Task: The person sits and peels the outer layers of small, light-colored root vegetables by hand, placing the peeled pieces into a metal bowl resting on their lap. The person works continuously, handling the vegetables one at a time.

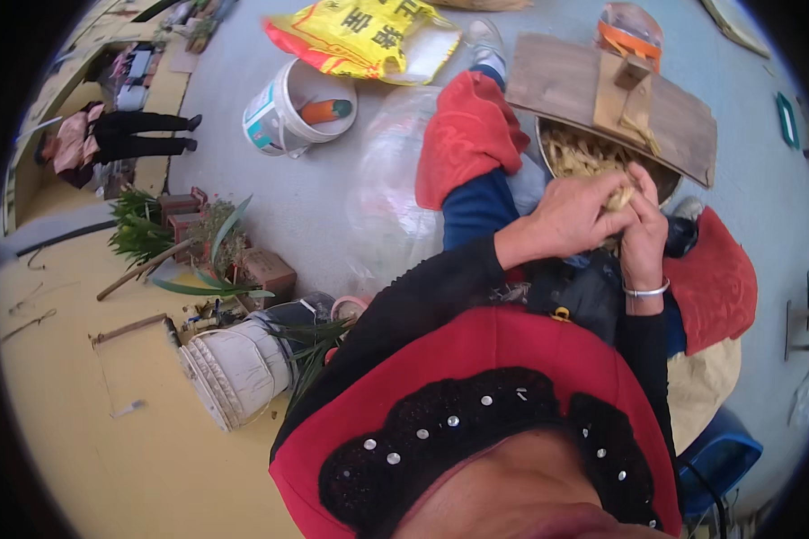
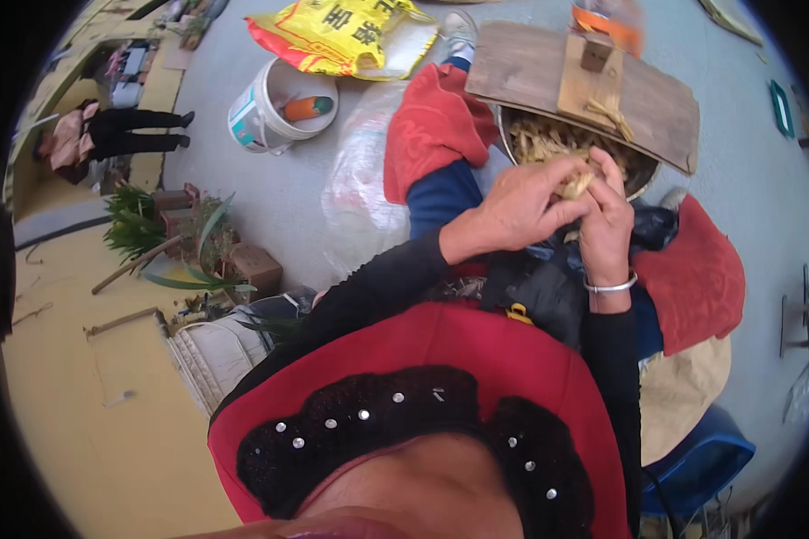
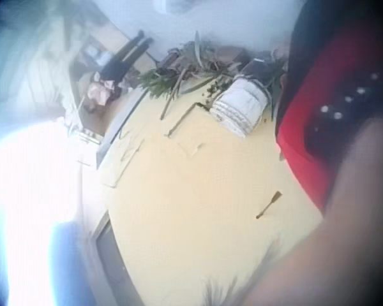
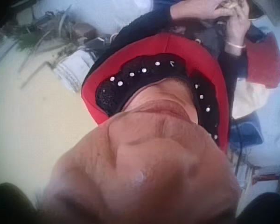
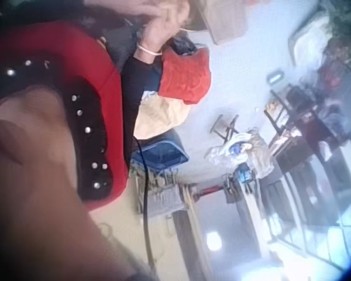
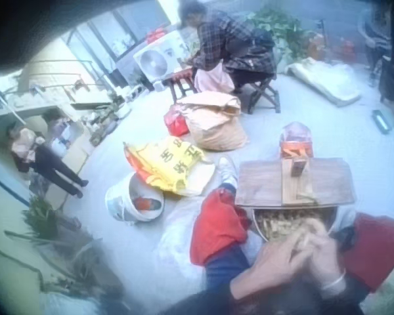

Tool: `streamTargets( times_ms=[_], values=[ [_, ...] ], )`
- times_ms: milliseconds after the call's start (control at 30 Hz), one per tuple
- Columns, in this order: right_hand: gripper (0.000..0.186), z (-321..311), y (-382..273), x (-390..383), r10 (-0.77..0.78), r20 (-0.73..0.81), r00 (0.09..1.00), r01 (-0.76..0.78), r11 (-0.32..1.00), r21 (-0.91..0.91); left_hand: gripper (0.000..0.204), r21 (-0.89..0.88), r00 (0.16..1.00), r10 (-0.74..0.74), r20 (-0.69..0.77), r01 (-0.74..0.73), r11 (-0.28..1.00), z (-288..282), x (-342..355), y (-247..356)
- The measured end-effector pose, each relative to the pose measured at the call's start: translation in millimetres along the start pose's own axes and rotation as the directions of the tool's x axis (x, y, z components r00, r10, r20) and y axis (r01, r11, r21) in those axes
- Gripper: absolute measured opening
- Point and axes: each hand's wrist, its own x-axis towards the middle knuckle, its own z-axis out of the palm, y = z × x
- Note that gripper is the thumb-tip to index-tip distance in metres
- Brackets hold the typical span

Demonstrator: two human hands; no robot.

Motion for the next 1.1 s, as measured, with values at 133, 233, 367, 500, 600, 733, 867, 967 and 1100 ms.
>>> streamTargets(
  times_ms=[133,233,367,500,600,733,867,967,1100],
  values=[
    [0.017,-13,-16,17,-0.295,0.044,0.954,0.291,0.884,-0.367,0.025,0.132,0.993,-0.041,-0.107,0.056,0.990,12,23,17],
    [0.010,-15,-15,18,-0.480,0.005,0.877,0.424,0.770,-0.478,0.022,0.132,0.981,0.004,-0.196,0.022,0.991,25,23,12],
    [0.012,-9,-11,10,-0.508,0.024,0.861,0.444,0.728,-0.522,0.022,0.085,0.977,-0.029,-0.211,0.048,0.995,30,17,-4],
    [0.016,-6,-9,3,-0.500,0.027,0.865,0.441,0.736,-0.514,0.022,-0.123,0.972,-0.126,-0.196,0.103,0.987,32,13,-18],
    [0.018,-4,-9,4,-0.491,0.013,0.871,0.434,0.756,-0.490,0.022,-0.347,0.974,-0.154,-0.167,0.088,0.934,32,16,-27],
    [0.017,0,-10,1,-0.374,-0.114,0.920,0.330,0.898,-0.290,0.023,-0.794,0.840,-0.510,0.187,0.435,0.425,28,18,-8],
    [0.017,4,-13,14,-0.008,-0.209,0.978,0.090,0.918,0.387,0.029,-0.900,0.905,-0.349,0.243,0.345,0.268,23,22,-2],
    [0.021,-25,5,27,0.233,-0.026,0.972,-0.112,0.557,0.823,0.029,-0.918,0.902,-0.354,0.248,0.335,0.212,21,19,0],
    [0.023,-32,14,19,0.064,-0.014,0.998,-0.031,0.653,0.757,0.024,-0.864,0.918,-0.347,0.194,0.327,0.382,16,4,3]
  ],
)
